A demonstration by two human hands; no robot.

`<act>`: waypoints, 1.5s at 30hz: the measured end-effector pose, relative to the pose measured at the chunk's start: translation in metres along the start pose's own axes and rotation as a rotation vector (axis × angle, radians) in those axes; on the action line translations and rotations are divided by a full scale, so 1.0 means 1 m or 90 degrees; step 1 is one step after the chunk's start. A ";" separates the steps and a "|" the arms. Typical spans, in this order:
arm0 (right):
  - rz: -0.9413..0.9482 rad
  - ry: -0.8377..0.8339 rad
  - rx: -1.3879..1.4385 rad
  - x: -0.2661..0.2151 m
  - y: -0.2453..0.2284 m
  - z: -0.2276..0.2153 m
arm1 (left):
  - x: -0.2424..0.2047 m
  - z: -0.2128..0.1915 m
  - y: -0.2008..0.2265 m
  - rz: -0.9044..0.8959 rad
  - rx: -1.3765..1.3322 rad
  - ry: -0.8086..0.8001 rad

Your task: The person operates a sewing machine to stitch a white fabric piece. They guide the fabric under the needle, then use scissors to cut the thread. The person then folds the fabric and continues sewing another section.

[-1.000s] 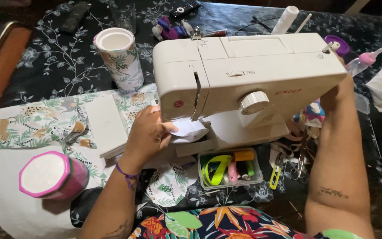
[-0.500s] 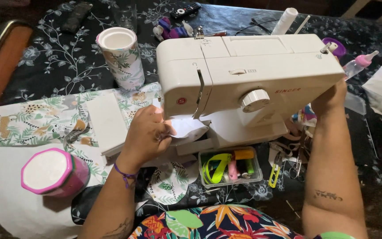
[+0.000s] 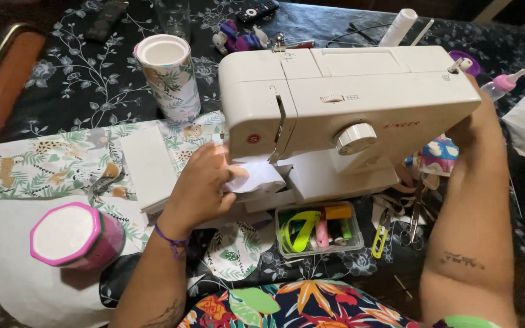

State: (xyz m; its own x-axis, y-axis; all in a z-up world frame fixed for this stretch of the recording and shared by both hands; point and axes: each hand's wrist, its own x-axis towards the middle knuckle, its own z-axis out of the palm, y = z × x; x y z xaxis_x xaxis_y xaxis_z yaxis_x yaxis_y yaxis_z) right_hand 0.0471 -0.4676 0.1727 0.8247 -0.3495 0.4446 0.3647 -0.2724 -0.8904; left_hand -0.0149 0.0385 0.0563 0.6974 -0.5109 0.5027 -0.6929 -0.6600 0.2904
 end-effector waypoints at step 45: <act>-0.318 0.084 -0.368 -0.196 -0.008 0.013 | -0.112 0.001 0.082 -0.124 -0.132 0.223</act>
State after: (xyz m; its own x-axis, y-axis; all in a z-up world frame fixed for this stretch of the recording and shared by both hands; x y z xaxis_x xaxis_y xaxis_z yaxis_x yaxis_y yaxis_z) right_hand -0.1121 -0.3854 0.0912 0.5504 -0.1553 0.8203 0.3663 -0.8380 -0.4044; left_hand -0.1498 0.0409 0.0233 0.7386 -0.1471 0.6579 -0.6024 -0.5821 0.5462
